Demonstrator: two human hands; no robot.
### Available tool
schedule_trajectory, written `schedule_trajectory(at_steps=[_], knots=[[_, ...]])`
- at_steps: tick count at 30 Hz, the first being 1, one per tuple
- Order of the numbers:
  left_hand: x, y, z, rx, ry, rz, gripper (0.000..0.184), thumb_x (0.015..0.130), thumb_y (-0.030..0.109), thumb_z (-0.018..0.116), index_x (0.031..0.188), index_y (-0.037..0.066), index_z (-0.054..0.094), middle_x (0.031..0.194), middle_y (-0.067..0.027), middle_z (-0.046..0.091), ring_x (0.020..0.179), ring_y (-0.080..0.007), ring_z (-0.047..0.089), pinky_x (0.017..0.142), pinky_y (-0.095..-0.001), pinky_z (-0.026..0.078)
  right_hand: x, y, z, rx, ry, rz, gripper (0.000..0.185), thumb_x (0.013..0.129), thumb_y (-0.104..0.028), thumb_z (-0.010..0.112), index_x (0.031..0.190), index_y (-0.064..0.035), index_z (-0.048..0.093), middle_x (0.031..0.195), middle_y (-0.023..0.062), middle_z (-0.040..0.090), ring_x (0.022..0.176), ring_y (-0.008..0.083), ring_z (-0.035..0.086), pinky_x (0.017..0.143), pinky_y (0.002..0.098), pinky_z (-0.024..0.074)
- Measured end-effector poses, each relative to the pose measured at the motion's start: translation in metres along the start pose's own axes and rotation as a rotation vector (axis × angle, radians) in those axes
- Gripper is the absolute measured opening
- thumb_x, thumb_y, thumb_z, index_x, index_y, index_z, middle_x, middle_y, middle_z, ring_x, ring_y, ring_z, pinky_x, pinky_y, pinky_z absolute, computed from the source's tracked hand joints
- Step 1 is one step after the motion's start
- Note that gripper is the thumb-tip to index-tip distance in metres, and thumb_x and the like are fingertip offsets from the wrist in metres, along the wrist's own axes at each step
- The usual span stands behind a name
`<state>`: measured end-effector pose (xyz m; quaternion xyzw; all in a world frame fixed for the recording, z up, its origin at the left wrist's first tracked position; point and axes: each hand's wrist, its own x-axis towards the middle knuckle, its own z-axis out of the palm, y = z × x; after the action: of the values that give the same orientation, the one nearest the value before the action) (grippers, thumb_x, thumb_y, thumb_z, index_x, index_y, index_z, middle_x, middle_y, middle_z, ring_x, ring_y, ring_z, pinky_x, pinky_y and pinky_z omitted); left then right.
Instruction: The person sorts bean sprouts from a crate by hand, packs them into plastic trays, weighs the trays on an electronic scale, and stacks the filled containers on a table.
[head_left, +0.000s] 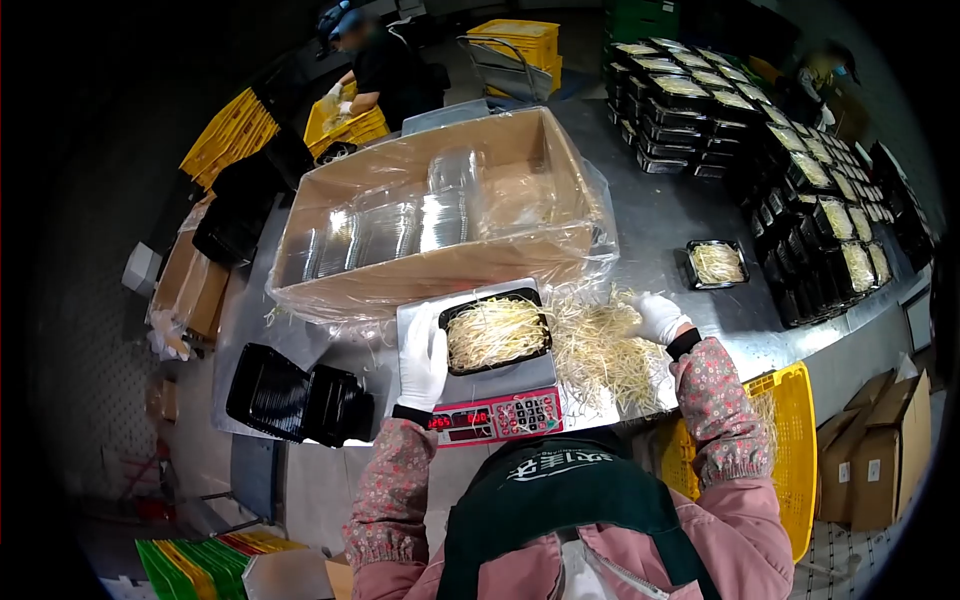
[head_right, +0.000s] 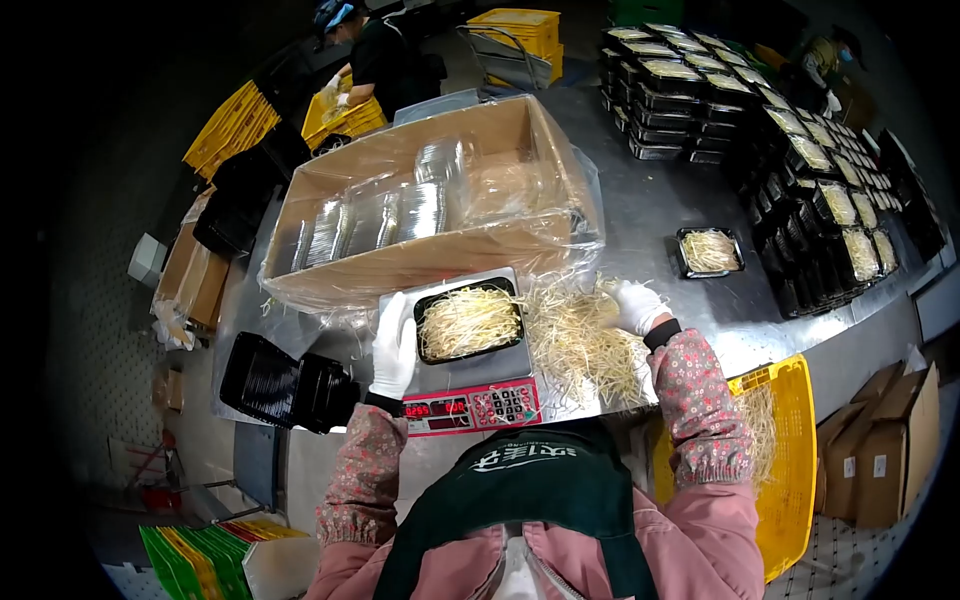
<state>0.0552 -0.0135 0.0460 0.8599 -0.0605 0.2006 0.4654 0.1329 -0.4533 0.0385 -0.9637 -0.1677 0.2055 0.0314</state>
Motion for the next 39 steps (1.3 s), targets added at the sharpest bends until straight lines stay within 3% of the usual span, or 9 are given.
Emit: schedule_trajectory(at_steps=[2, 4, 9, 18, 20, 22, 26, 32, 39], knots=[[0.015, 0.016, 0.005, 0.277, -0.062, 0.022, 0.047, 0.096, 0.015, 0.059, 0.137, -0.006, 0.05, 0.138, -0.0232, 0.054, 0.131, -0.0376, 0.049, 0.114, -0.0432, 0.035, 0.0, -0.037, -0.01, 0.467, 0.412, -0.254, 0.078, 0.079, -0.04, 0.08, 0.142, -0.0053, 0.05, 0.126, 0.0249, 0.063, 0.115, 0.0363, 0.062, 0.098, 0.0426, 0.049], [0.021, 0.021, 0.033, 0.493, -0.116, 0.221, 0.054, 0.095, 0.03, 0.061, 0.138, -0.001, 0.052, 0.14, -0.0227, 0.053, 0.133, -0.0408, 0.045, 0.114, -0.0486, 0.033, 0.01, -0.085, -0.027, 0.548, 0.443, -0.402, 0.091, 0.075, -0.04, 0.081, 0.149, -0.0061, 0.039, 0.126, 0.0271, 0.061, 0.12, 0.0397, 0.058, 0.1, 0.0418, 0.048], [0.014, 0.049, 0.057, 0.657, -0.555, 0.343, 0.062, 0.095, 0.042, 0.056, 0.145, 0.007, 0.046, 0.151, -0.0182, 0.041, 0.14, -0.0404, 0.035, 0.114, -0.0547, 0.026, 0.03, -0.142, -0.021, 0.336, 0.476, -0.414, 0.026, 0.084, -0.027, 0.07, 0.099, -0.0061, 0.071, 0.095, 0.0158, 0.069, 0.09, 0.0344, 0.066, 0.079, 0.0437, 0.0528], [0.02, 0.04, 0.049, 0.611, -0.595, 0.337, 0.08, 0.089, 0.051, 0.061, 0.152, 0.008, 0.036, 0.152, -0.0183, 0.039, 0.139, -0.0371, 0.036, 0.113, -0.0551, 0.027, 0.01, -0.093, -0.091, 0.585, 0.529, -0.37, 0.014, 0.084, -0.016, 0.072, 0.086, -0.0026, 0.073, 0.079, 0.0178, 0.07, 0.071, 0.032, 0.069, 0.066, 0.0381, 0.0533], [0.021, 0.05, 0.039, 0.38, -0.529, 0.179, 0.096, 0.083, 0.054, 0.068, 0.155, 0.005, 0.027, 0.156, -0.0196, 0.034, 0.144, -0.0369, 0.03, 0.117, -0.0549, 0.022, -0.002, -0.103, -0.113, 0.908, 0.415, -0.333, 0.014, 0.089, -0.011, 0.071, 0.096, 0.0016, 0.073, 0.077, 0.0105, 0.071, 0.07, 0.0127, 0.066, 0.066, 0.0283, 0.0524], [0.02, 0.048, 0.027, 0.217, -0.356, 0.117, 0.11, 0.075, 0.044, 0.081, 0.155, -0.001, 0.021, 0.153, -0.0235, 0.036, 0.142, -0.0371, 0.035, 0.118, -0.0492, 0.025, -0.004, -0.122, -0.123, 1.017, 0.465, -0.43, 0.014, 0.092, -0.005, 0.07, 0.102, 0.0052, 0.071, 0.085, 0.0056, 0.072, 0.076, 0.0088, 0.066, 0.065, 0.025, 0.0532], [0.004, 0.04, -0.007, -0.048, -0.137, -0.075, 0.113, 0.071, 0.021, 0.088, 0.156, -0.002, 0.017, 0.143, -0.0214, 0.047, 0.133, -0.0296, 0.047, 0.112, -0.0411, 0.036, 0.011, -0.161, -0.114, 1.029, 0.388, -0.597, 0.014, 0.09, -0.006, 0.071, 0.102, 0.0021, 0.073, 0.094, 0.0084, 0.071, 0.083, 0.0135, 0.067, 0.074, 0.0272, 0.0539], [-0.017, 0.033, -0.02, 0.014, -0.181, -0.187, 0.113, 0.071, 0.024, 0.089, 0.156, -0.001, 0.019, 0.154, -0.0221, 0.035, 0.143, -0.0289, 0.035, 0.116, -0.0386, 0.032, 0.073, -0.183, -0.03, 0.404, 0.508, -0.674, 0.019, 0.086, -0.023, 0.071, 0.098, -0.0087, 0.074, 0.092, 0.0095, 0.066, 0.092, 0.0319, 0.064, 0.085, 0.044, 0.0496], [0.005, 0.046, -0.009, 0.268, -0.256, 0.139, 0.104, 0.07, 0.04, 0.085, 0.149, -0.004, 0.033, 0.148, -0.0269, 0.039, 0.137, -0.042, 0.038, 0.116, -0.0492, 0.028, 0.041, -0.16, -0.046, 0.708, 0.596, -0.506, 0.037, 0.093, -0.016, 0.063, 0.128, -0.0037, 0.063, 0.123, 0.0188, 0.064, 0.116, 0.0345, 0.059, 0.101, 0.0409, 0.0466]])
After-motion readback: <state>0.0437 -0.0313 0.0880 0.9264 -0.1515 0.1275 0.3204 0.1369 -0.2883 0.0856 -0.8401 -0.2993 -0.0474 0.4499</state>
